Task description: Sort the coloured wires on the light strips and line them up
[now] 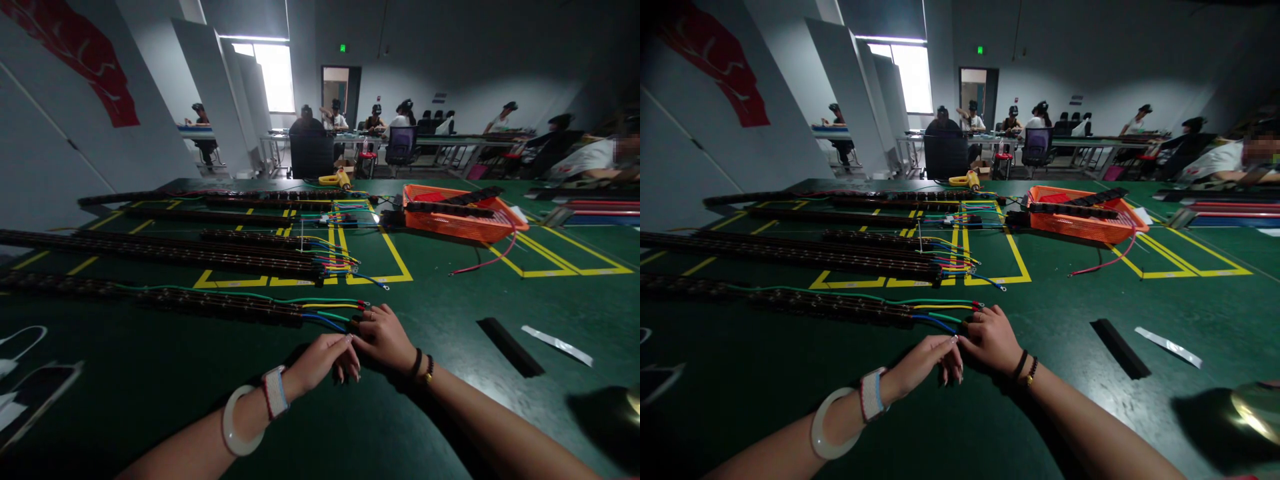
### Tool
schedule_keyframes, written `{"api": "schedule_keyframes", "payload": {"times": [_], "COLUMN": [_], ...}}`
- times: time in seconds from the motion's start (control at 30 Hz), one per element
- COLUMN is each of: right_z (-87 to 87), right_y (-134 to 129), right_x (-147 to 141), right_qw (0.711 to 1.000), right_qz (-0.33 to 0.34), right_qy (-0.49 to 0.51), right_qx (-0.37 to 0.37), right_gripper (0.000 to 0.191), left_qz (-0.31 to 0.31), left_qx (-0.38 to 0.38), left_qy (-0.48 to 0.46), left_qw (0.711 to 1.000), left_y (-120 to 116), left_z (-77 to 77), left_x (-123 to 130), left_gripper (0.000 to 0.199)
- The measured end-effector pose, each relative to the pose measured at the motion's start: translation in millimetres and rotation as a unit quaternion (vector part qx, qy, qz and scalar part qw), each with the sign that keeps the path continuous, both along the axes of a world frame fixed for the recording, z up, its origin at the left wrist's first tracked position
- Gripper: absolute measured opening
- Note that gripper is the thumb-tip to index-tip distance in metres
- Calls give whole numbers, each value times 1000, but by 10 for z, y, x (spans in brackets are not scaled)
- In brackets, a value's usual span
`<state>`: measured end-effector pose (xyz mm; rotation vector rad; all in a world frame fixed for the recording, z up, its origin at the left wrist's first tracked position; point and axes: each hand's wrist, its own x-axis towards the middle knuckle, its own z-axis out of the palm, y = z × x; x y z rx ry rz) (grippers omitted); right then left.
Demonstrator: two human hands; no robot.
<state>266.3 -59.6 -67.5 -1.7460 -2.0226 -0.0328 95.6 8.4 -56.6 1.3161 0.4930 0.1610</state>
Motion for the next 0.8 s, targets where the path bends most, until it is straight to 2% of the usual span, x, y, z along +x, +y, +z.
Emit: {"api": "schedule_keyframes", "payload": {"times": [0.2, 0.3, 0.4, 0.53, 0.63, 0.73, 0.8], "right_z": [-18, 12, 97, 204, 237, 233, 213], "right_y": [60, 170, 334, 602, 790, 923, 976], "right_x": [179, 308, 378, 329, 238, 164, 137], "right_qw": [987, 979, 982, 988, 980, 971, 961], "right_qz": [-84, -92, -51, 54, 123, 155, 170], "right_qy": [131, 175, 181, 131, 95, 44, 18], "right_qx": [44, 47, 19, -56, -122, -175, -216], "right_gripper": [40, 35, 31, 42, 50, 53, 49], "left_qz": [-9, -15, -24, -25, -23, -21, -21], "left_qx": [5, 10, 15, 23, 21, 19, 19], "left_qy": [1, 0, -1, 6, 14, 14, 11], "left_qw": [1000, 1000, 1000, 999, 999, 999, 1000], "left_y": [5, 12, 20, 17, 7, 2, 4], "left_z": [-1, -33, -67, -44, -1, 5, -9], "left_x": [9, 16, 19, 5, -8, -9, -6], "left_gripper": [46, 48, 48, 49, 48, 50, 52]}}
